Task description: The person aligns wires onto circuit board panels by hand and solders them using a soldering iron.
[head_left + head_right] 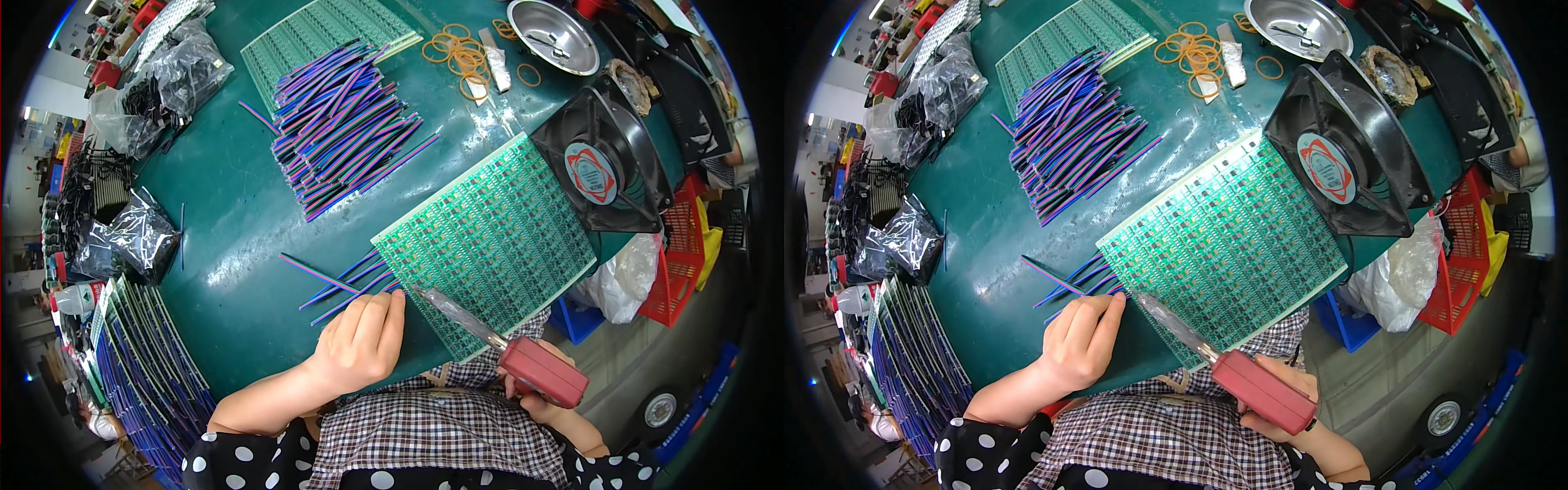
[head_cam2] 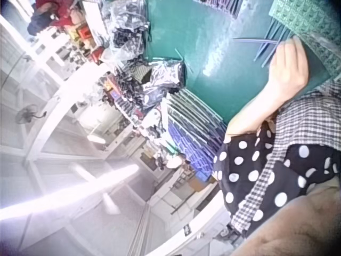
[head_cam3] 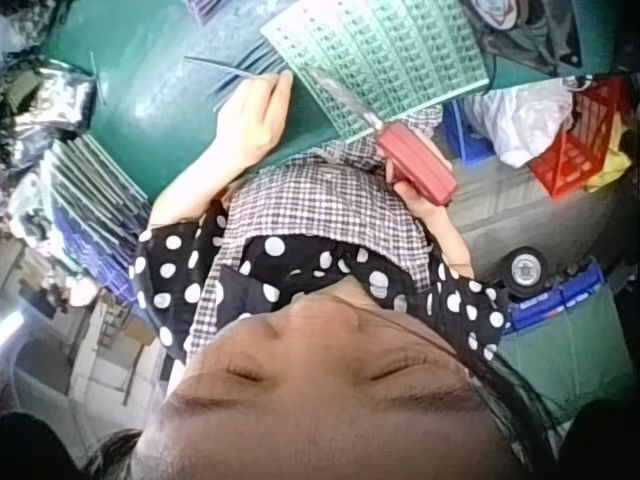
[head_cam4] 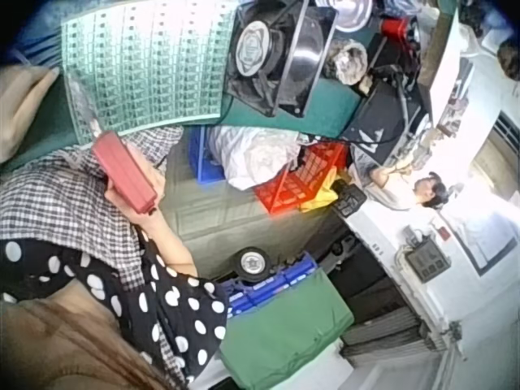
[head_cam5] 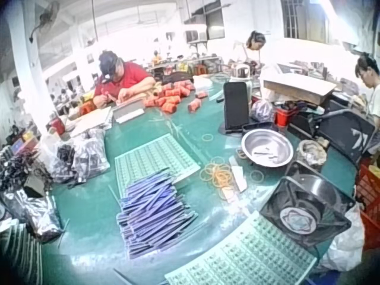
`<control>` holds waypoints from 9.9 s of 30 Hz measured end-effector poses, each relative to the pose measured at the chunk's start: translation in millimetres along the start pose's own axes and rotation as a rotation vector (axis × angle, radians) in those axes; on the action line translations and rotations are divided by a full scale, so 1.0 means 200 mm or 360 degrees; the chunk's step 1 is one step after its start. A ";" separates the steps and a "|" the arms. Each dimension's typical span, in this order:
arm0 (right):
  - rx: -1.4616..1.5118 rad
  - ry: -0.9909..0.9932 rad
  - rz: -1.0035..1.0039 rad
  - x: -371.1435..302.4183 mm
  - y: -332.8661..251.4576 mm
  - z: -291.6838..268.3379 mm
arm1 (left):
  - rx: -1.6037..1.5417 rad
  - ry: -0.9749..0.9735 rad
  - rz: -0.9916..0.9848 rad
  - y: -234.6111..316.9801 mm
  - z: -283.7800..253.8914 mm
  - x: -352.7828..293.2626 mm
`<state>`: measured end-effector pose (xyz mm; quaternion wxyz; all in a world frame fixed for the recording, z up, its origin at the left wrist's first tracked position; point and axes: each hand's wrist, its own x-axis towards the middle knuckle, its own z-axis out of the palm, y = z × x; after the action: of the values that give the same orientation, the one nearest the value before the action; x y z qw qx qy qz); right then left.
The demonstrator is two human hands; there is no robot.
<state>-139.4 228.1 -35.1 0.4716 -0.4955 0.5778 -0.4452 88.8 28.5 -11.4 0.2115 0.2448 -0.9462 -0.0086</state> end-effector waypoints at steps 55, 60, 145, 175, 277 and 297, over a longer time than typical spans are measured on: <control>-0.0339 0.0026 -0.0073 0.00 -0.05 0.02 | 0.0115 -0.0075 0.0027 0.02 0.00 0.01; -0.0441 0.0111 -0.0322 0.00 -0.02 0.03 | 0.0109 -0.0103 0.0031 0.02 -0.01 0.01; 0.0033 0.0265 0.0131 -0.05 -0.04 0.04 | 0.0080 -0.0158 0.0020 0.07 -0.03 0.00; -0.0203 0.0175 -0.0160 -0.11 0.03 0.04 | 0.0280 -0.0051 0.0313 0.02 0.00 0.01; 0.0016 0.0096 -0.0129 -0.06 0.01 0.00 | 0.0272 -0.0129 0.0222 0.05 -0.02 0.00; 0.0676 0.0388 0.0325 -0.07 -0.03 0.03 | -0.0198 -0.0274 -0.0264 -0.24 -0.08 0.40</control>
<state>-131.3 241.7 -29.7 0.5344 -0.2674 0.5710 -0.5629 53.7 -49.3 29.6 0.1427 0.3070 -0.9350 -0.1056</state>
